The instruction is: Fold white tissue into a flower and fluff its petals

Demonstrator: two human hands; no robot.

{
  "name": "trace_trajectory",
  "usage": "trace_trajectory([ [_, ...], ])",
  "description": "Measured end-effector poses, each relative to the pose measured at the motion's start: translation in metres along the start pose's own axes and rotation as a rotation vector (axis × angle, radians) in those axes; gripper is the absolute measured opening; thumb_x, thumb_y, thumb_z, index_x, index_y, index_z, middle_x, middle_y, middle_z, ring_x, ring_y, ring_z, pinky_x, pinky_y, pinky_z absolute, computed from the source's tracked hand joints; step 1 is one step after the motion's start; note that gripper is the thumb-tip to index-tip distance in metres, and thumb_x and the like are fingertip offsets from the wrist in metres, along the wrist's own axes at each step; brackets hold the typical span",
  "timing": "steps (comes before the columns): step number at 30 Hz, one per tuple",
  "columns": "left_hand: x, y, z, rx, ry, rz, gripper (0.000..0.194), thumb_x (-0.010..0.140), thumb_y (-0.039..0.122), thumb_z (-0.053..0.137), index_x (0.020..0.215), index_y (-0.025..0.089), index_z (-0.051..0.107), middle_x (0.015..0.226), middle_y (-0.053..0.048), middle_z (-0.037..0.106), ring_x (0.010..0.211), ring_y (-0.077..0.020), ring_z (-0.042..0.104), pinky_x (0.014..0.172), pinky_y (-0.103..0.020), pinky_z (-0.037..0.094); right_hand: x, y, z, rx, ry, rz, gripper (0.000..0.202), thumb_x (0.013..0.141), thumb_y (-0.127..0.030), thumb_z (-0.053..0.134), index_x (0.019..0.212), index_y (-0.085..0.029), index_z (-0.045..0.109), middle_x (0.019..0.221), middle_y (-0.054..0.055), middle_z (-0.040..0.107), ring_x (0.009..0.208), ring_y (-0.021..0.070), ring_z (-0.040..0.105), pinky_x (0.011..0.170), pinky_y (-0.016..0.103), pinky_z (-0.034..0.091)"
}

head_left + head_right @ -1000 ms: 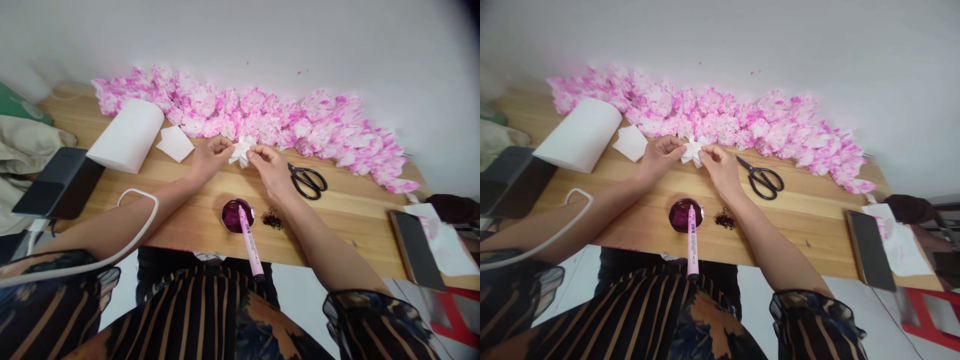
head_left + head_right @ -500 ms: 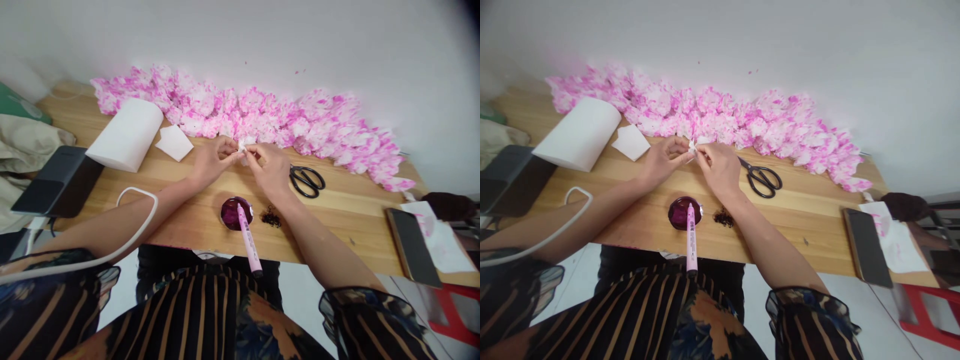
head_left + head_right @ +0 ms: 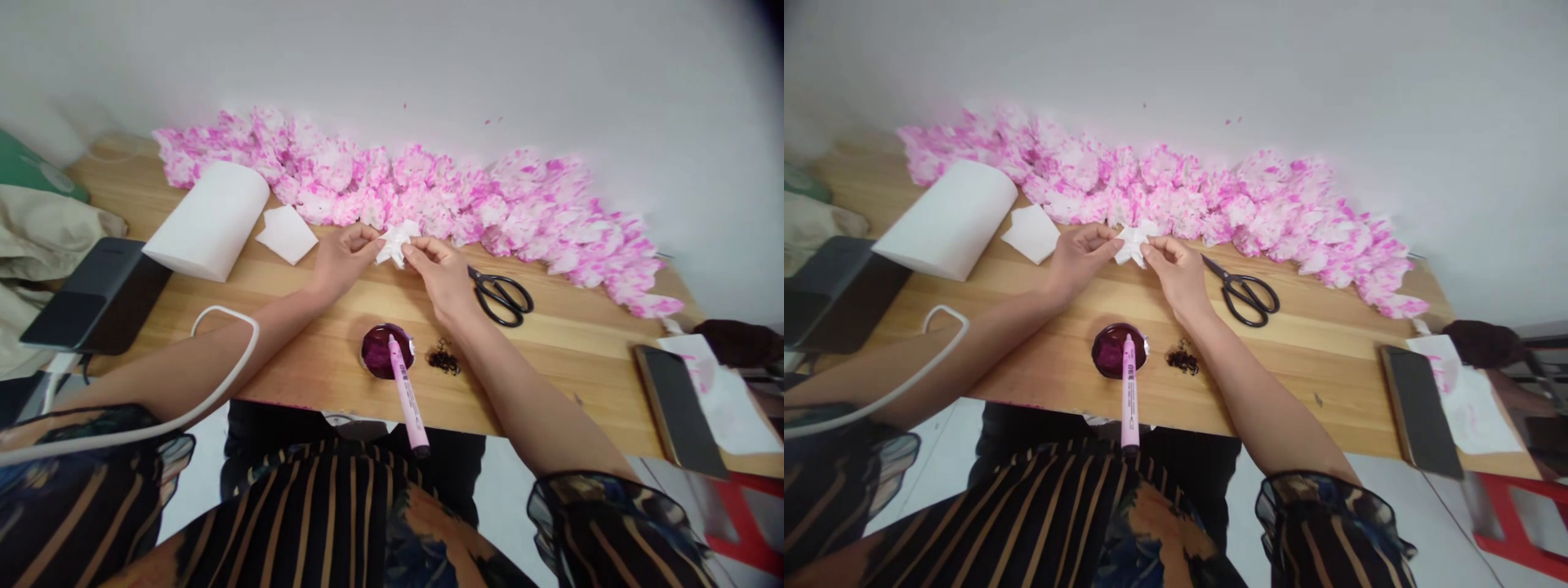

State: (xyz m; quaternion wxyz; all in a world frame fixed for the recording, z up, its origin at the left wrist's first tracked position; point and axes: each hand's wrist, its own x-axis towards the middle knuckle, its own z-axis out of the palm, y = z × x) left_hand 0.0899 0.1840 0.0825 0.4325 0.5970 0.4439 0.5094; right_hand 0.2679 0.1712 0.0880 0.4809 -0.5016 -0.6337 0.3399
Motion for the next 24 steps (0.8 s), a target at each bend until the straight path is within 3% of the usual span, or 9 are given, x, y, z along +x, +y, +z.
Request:
trace_trajectory([
  [7,-0.007,0.006,0.000,0.126,-0.019,0.127,0.016,0.086,0.033,0.067,0.081,0.018,0.064,0.083,-0.002,0.071,0.082,-0.0146,0.066,0.079,-0.026,0.052,-0.006,-0.019,-0.006,-0.554,0.043,-0.353,0.021,0.096,-0.039,0.060,0.092,-0.024,0.073,0.087,0.004,0.076,0.079,0.0188,0.065,0.078,0.035,0.047],
  [13,-0.007,0.006,-0.001,0.100,-0.102,0.074,0.029,0.087,0.045,0.070,0.085,0.017,0.063,0.080,-0.002,0.069,0.074,-0.0138,0.064,0.069,-0.025,0.049,-0.007,-0.011,0.000,-0.686,0.062,-0.411,0.022,0.098,-0.031,0.053,0.093,-0.025,0.074,0.088,0.005,0.076,0.086,0.0224,0.067,0.080,0.037,0.046],
  [18,-0.003,0.005,-0.001,0.032,-0.080,0.040,0.019,0.092,0.032,0.061,0.081,0.018,0.062,0.073,0.000,0.066,0.068,-0.0119,0.061,0.067,-0.024,0.049,-0.007,-0.013,0.002,-0.514,0.077,-0.329,0.020,0.096,-0.034,0.057,0.087,-0.023,0.072,0.084,0.003,0.074,0.079,0.0193,0.065,0.080,0.035,0.046],
  [24,0.000,0.002,-0.001,-0.058,0.014,0.016,0.022,0.091,0.031,0.063,0.074,0.018,0.059,0.069,0.002,0.062,0.067,-0.0102,0.057,0.068,-0.022,0.047,0.000,-0.004,0.003,0.022,0.036,0.011,0.019,0.089,-0.038,0.064,0.082,-0.021,0.068,0.074,-0.002,0.066,0.069,0.0130,0.057,0.069,0.028,0.046],
])
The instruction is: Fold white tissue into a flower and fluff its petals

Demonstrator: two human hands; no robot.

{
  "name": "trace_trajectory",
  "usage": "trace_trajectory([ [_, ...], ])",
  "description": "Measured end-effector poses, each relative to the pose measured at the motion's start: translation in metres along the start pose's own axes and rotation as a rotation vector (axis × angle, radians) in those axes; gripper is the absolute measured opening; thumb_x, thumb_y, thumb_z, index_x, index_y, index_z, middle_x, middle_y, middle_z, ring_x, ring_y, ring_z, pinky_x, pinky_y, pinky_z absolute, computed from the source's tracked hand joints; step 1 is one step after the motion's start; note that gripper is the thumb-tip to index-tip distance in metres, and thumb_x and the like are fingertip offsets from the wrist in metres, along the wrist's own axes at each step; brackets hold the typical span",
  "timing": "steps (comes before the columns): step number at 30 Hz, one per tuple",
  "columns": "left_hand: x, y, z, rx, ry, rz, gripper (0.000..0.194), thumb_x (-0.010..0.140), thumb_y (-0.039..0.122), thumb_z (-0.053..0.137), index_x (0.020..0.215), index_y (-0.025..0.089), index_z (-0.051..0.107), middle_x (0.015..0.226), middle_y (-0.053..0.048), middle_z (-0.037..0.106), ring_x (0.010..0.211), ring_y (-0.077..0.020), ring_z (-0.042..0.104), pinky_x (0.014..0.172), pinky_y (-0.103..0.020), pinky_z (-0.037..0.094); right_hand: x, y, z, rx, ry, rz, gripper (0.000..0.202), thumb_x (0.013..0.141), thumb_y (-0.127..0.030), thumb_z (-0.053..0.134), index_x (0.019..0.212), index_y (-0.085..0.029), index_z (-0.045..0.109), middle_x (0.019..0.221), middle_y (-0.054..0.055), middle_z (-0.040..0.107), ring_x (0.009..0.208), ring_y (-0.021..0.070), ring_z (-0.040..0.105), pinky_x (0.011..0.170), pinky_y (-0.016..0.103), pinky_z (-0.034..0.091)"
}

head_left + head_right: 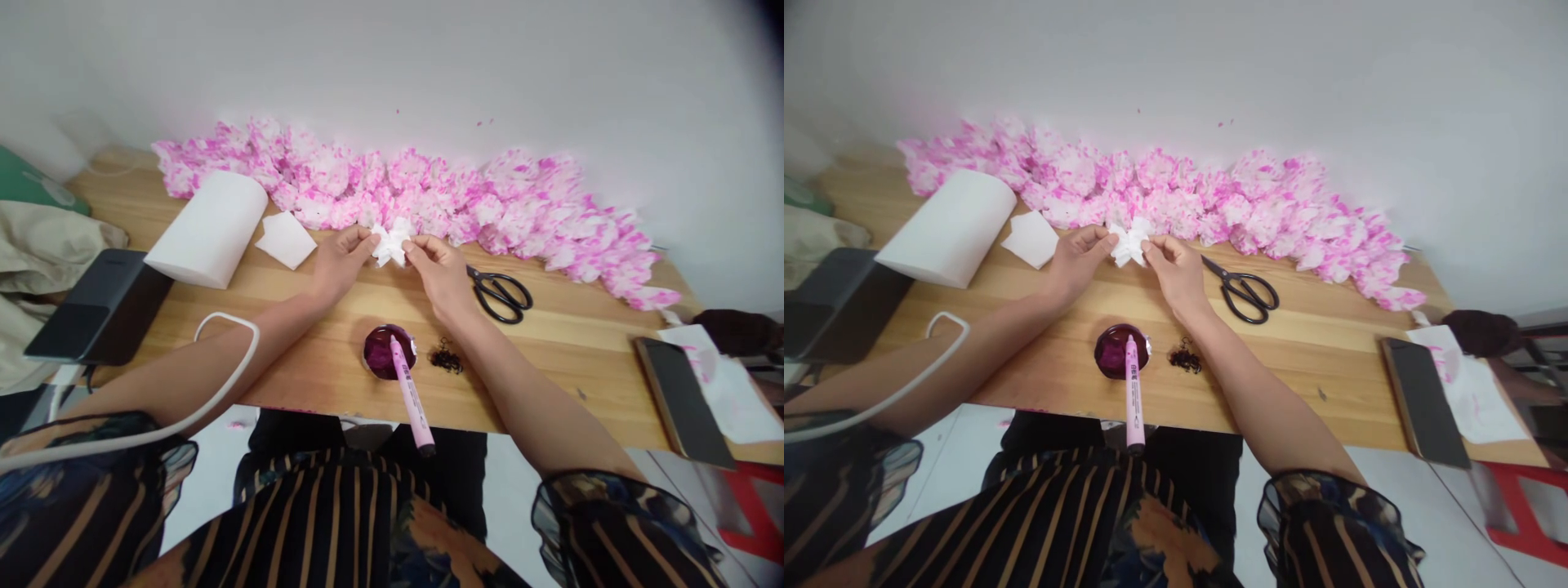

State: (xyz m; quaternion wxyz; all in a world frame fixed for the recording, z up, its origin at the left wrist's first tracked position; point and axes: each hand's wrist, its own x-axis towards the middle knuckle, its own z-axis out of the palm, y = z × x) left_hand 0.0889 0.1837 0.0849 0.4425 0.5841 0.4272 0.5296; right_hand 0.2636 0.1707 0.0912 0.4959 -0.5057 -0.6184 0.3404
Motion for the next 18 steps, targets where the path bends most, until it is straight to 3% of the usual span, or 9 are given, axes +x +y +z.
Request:
trace_trajectory([
  [4,-0.001,0.001,0.001,-0.009,-0.026,-0.004,0.019,0.091,0.029,0.062,0.075,0.017,0.059,0.069,0.002,0.062,0.065,-0.0099,0.058,0.065,-0.021,0.046,0.000,-0.003,-0.004,0.078,-0.037,0.054,0.030,0.090,-0.048,0.064,0.079,-0.021,0.066,0.073,-0.002,0.064,0.071,0.0125,0.056,0.071,0.028,0.046],
  [7,-0.005,0.004,0.003,0.043,-0.077,0.028,0.017,0.091,0.028,0.062,0.079,0.017,0.062,0.072,0.000,0.066,0.068,-0.0112,0.061,0.067,-0.022,0.048,-0.003,-0.012,-0.008,-0.108,-0.034,-0.065,0.034,0.092,-0.053,0.062,0.078,-0.021,0.065,0.073,-0.001,0.064,0.070,0.0132,0.055,0.070,0.029,0.043],
  [11,-0.008,0.006,0.005,0.108,-0.115,0.058,0.018,0.091,0.032,0.063,0.081,0.016,0.065,0.078,-0.002,0.070,0.073,-0.0127,0.063,0.071,-0.024,0.050,-0.005,-0.016,-0.008,-0.308,0.021,-0.164,0.033,0.090,-0.047,0.068,0.070,-0.021,0.061,0.066,-0.002,0.057,0.065,0.0124,0.048,0.065,0.030,0.037],
  [18,-0.004,0.006,0.000,0.072,-0.121,0.032,0.038,0.095,0.051,0.057,0.082,0.016,0.063,0.080,-0.004,0.069,0.078,-0.0147,0.063,0.076,-0.026,0.049,0.002,-0.001,-0.006,-0.068,0.043,-0.051,0.037,0.090,-0.051,0.066,0.068,-0.021,0.060,0.061,-0.004,0.052,0.060,0.0116,0.045,0.058,0.028,0.035],
])
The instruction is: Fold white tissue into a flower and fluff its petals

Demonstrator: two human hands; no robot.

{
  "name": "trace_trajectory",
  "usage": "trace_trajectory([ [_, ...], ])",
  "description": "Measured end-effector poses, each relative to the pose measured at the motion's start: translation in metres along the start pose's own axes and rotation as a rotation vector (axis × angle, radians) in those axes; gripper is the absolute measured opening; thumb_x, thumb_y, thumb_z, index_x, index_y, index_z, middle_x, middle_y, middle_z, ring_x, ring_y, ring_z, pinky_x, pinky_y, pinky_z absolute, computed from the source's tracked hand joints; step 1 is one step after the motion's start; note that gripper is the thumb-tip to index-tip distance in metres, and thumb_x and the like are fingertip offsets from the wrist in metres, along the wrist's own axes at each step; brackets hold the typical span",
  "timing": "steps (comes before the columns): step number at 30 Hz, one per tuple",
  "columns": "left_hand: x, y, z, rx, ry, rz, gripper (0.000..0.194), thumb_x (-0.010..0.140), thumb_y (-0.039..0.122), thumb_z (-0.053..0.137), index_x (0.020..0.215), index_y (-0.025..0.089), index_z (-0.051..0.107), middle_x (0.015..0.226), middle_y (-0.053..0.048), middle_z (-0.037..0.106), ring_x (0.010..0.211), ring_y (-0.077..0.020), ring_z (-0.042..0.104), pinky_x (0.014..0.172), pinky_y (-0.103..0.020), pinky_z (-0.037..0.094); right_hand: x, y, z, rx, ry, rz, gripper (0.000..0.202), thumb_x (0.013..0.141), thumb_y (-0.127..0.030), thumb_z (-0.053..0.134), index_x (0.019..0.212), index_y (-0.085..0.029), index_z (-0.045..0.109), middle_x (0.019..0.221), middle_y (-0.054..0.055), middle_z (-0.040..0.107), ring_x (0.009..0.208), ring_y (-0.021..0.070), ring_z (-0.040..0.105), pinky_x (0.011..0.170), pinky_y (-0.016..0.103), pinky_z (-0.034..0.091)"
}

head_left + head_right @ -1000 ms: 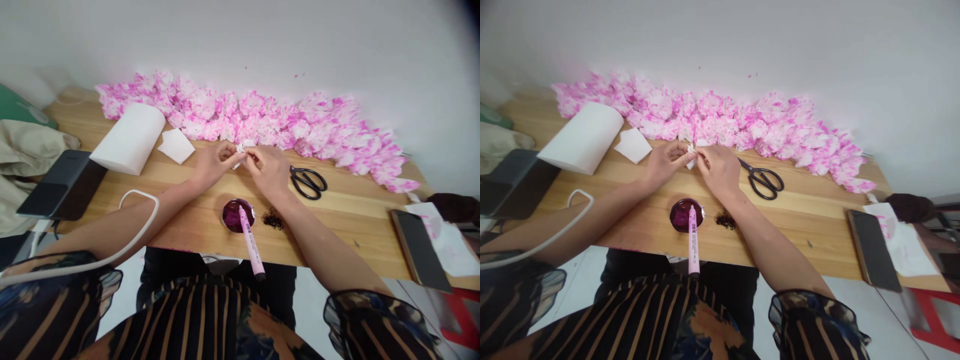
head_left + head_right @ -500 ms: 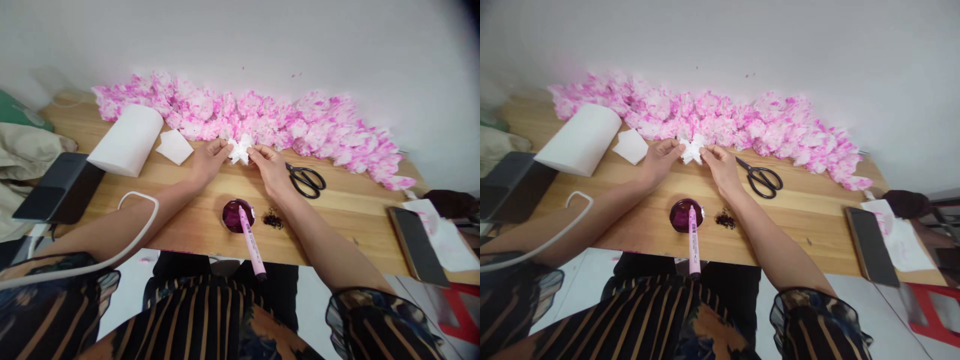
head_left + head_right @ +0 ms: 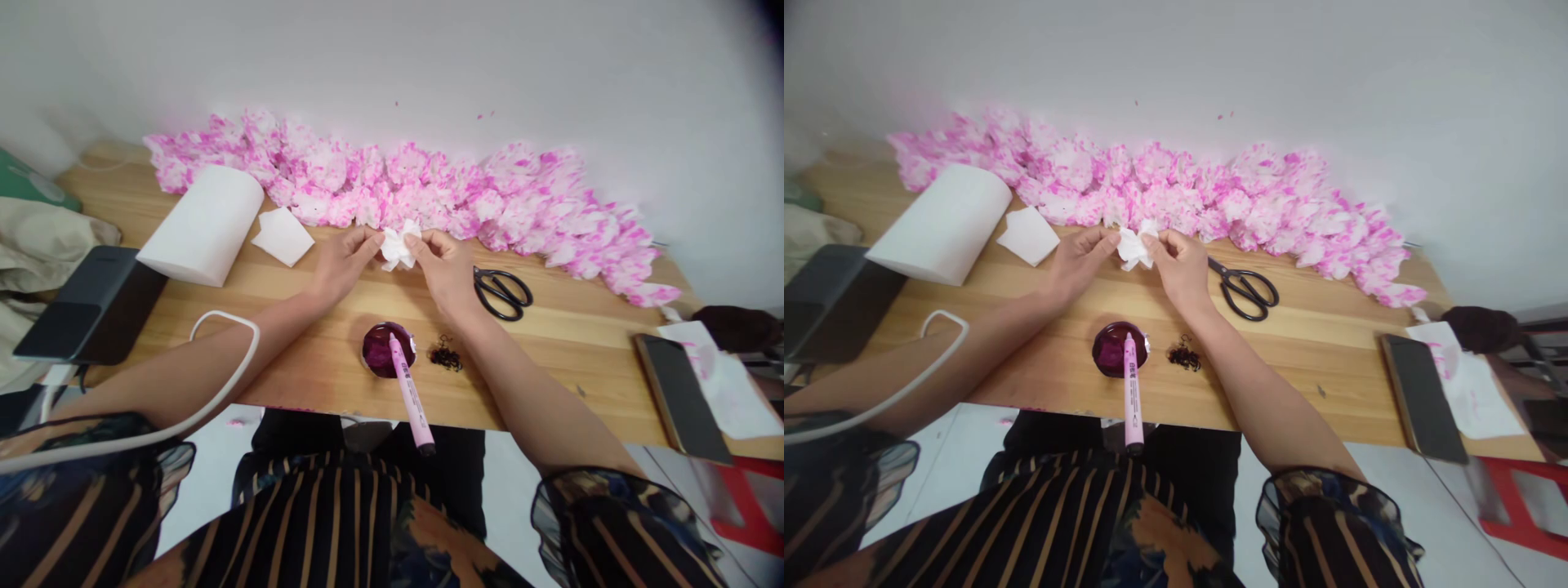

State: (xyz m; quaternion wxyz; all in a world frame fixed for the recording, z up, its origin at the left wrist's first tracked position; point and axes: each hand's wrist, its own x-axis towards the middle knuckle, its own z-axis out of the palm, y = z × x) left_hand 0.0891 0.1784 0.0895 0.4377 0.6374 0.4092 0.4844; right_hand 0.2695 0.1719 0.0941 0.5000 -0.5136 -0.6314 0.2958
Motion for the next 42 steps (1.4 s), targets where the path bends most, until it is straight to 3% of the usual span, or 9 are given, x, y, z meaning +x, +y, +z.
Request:
trace_trajectory([
  [4,-0.005,0.010,-0.001,0.161,-0.063,0.009,0.048,0.097,0.057,0.050,0.072,0.016,0.060,0.072,-0.003,0.064,0.074,-0.0162,0.059,0.072,-0.029,0.045,-0.002,-0.006,0.000,-0.098,0.006,-0.022,0.040,0.089,-0.054,0.068,0.069,-0.021,0.063,0.062,-0.003,0.055,0.060,0.0114,0.046,0.059,0.028,0.036],
  [8,-0.007,0.011,0.001,0.279,-0.086,-0.047,0.030,0.088,0.042,0.064,0.072,0.017,0.062,0.070,-0.001,0.064,0.072,-0.0159,0.056,0.067,-0.027,0.041,-0.002,-0.009,-0.001,-0.048,-0.013,-0.036,0.047,0.090,-0.065,0.062,0.075,-0.021,0.068,0.066,-0.002,0.060,0.063,0.0126,0.052,0.062,0.029,0.041],
  [12,-0.002,0.005,0.000,0.223,-0.021,-0.108,0.025,0.088,0.036,0.059,0.075,0.016,0.065,0.072,0.000,0.066,0.072,-0.0153,0.057,0.067,-0.026,0.041,-0.002,-0.009,-0.004,0.033,-0.045,-0.060,0.053,0.097,-0.068,0.047,0.086,-0.022,0.072,0.077,0.001,0.067,0.074,0.0148,0.061,0.071,0.031,0.048],
  [17,0.000,0.005,-0.002,0.089,-0.022,-0.135,0.032,0.089,0.041,0.062,0.070,0.016,0.063,0.073,-0.002,0.070,0.073,-0.0148,0.063,0.074,-0.027,0.048,-0.003,-0.011,-0.005,-0.133,-0.074,-0.148,0.034,0.093,-0.055,0.062,0.088,-0.022,0.070,0.085,0.001,0.071,0.080,0.0163,0.062,0.078,0.033,0.048],
  [23,-0.002,0.007,-0.002,0.033,-0.050,-0.142,0.032,0.088,0.042,0.064,0.070,0.016,0.064,0.071,-0.002,0.071,0.072,-0.0139,0.064,0.075,-0.027,0.050,-0.003,-0.009,-0.002,-0.180,-0.022,-0.120,0.022,0.089,-0.040,0.067,0.076,-0.022,0.064,0.073,-0.002,0.065,0.071,0.0142,0.056,0.072,0.030,0.045],
  [31,0.002,0.001,-0.003,-0.141,-0.064,-0.158,0.036,0.085,0.050,0.067,0.074,0.016,0.065,0.070,-0.003,0.069,0.068,-0.0144,0.062,0.073,-0.028,0.051,0.001,0.000,-0.003,0.097,-0.074,0.028,0.026,0.087,-0.045,0.069,0.077,-0.021,0.065,0.070,-0.003,0.060,0.065,0.0116,0.051,0.064,0.028,0.041],
  [36,-0.002,0.010,-0.002,0.003,-0.077,-0.115,0.055,0.093,0.067,0.051,0.072,0.017,0.062,0.072,-0.005,0.068,0.073,-0.0169,0.064,0.074,-0.029,0.050,-0.002,-0.003,-0.001,0.027,-0.043,0.017,0.033,0.086,-0.054,0.070,0.077,-0.022,0.065,0.069,-0.002,0.062,0.065,0.0127,0.051,0.063,0.028,0.042],
  [38,-0.003,0.013,-0.001,0.089,-0.083,-0.104,0.049,0.091,0.063,0.057,0.074,0.016,0.062,0.074,-0.004,0.068,0.075,-0.0174,0.064,0.072,-0.028,0.048,-0.003,-0.005,-0.001,-0.023,-0.044,-0.004,0.036,0.086,-0.057,0.068,0.078,-0.022,0.065,0.070,-0.002,0.062,0.065,0.0130,0.051,0.063,0.029,0.042],
  [42,-0.002,0.009,0.002,0.149,-0.053,-0.139,0.022,0.085,0.038,0.067,0.083,0.016,0.066,0.079,-0.001,0.071,0.076,-0.0159,0.064,0.070,-0.027,0.048,-0.004,-0.010,-0.002,-0.058,-0.060,-0.034,0.041,0.088,-0.062,0.064,0.081,-0.022,0.066,0.071,-0.001,0.064,0.067,0.0137,0.053,0.065,0.029,0.043],
])
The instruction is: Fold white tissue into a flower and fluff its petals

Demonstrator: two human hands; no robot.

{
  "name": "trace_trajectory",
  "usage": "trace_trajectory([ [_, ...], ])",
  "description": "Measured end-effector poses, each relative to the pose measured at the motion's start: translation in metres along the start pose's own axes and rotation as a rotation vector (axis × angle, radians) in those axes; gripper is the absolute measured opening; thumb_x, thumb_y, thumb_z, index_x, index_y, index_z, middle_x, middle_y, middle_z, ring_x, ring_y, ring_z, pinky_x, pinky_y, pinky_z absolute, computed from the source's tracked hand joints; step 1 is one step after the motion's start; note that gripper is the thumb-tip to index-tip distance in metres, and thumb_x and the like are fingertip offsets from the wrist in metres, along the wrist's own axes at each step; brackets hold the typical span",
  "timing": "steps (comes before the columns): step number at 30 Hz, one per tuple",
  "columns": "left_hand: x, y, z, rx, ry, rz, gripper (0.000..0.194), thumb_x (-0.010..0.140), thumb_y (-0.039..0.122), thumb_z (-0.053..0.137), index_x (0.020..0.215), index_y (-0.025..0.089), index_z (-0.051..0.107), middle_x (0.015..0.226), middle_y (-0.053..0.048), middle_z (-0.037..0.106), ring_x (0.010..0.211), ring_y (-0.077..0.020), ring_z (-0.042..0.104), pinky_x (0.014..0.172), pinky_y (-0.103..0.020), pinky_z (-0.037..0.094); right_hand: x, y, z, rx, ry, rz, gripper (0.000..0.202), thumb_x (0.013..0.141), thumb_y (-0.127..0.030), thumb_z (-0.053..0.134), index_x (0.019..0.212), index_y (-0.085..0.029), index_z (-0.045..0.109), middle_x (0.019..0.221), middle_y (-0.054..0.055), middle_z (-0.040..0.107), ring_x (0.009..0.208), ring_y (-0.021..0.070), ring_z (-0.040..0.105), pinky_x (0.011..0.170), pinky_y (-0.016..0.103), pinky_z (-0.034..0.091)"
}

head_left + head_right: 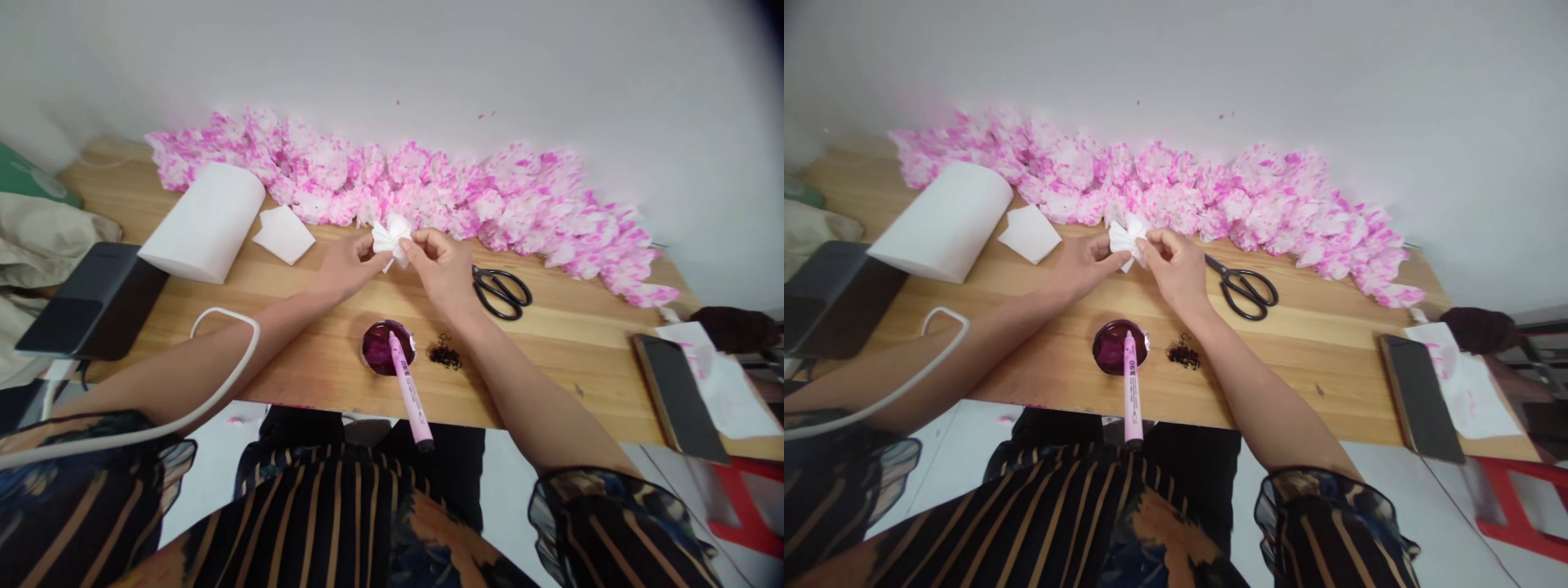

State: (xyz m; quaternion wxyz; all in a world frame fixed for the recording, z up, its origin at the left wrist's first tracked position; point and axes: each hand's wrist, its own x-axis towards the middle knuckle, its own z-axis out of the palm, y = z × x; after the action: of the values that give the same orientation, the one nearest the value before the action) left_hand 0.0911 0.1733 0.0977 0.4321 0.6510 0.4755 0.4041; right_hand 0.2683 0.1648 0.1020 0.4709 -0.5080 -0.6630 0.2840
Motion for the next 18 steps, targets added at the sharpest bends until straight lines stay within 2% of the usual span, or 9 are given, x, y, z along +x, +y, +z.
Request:
trace_trajectory([
  [2,0.002,-0.003,0.000,-0.048,0.010,-0.031,0.017,0.085,0.032,0.066,0.083,0.015,0.066,0.078,-0.002,0.071,0.073,-0.0151,0.064,0.070,-0.027,0.050,0.000,-0.001,-0.002,0.010,0.001,-0.010,0.045,0.092,-0.065,0.058,0.079,-0.023,0.067,0.071,0.000,0.064,0.068,0.0141,0.056,0.068,0.030,0.045],
  [6,0.004,-0.006,-0.002,-0.163,-0.005,-0.041,0.019,0.087,0.034,0.066,0.081,0.015,0.064,0.074,-0.003,0.070,0.070,-0.0145,0.065,0.071,-0.028,0.052,-0.001,-0.004,-0.003,-0.003,-0.011,-0.027,0.049,0.093,-0.065,0.056,0.074,-0.022,0.065,0.072,0.000,0.064,0.071,0.0141,0.057,0.071,0.030,0.045],
  [9,0.006,-0.009,-0.003,-0.211,-0.041,-0.024,0.021,0.086,0.035,0.067,0.080,0.015,0.064,0.073,-0.002,0.070,0.069,-0.0144,0.065,0.070,-0.027,0.053,-0.001,-0.004,-0.002,-0.048,-0.029,-0.012,0.039,0.088,-0.058,0.067,0.077,-0.021,0.066,0.071,-0.001,0.064,0.069,0.0134,0.054,0.068,0.030,0.042],
  [13,0.008,-0.012,-0.003,-0.291,-0.081,-0.031,0.020,0.084,0.035,0.066,0.082,0.016,0.067,0.073,-0.002,0.070,0.069,-0.0145,0.064,0.070,-0.028,0.052,0.001,0.005,0.000,-0.007,-0.003,0.029,0.028,0.088,-0.047,0.068,0.076,-0.022,0.067,0.068,-0.002,0.062,0.066,0.0133,0.052,0.065,0.029,0.042],
  [18,0.009,-0.009,-0.005,-0.398,-0.048,-0.052,0.018,0.080,0.033,0.066,0.074,0.017,0.066,0.071,-0.003,0.068,0.067,-0.0146,0.061,0.069,-0.029,0.050,0.004,0.010,-0.001,0.136,-0.020,0.051,0.034,0.090,-0.053,0.065,0.078,-0.022,0.068,0.074,0.000,0.066,0.072,0.0139,0.060,0.072,0.030,0.049],
])
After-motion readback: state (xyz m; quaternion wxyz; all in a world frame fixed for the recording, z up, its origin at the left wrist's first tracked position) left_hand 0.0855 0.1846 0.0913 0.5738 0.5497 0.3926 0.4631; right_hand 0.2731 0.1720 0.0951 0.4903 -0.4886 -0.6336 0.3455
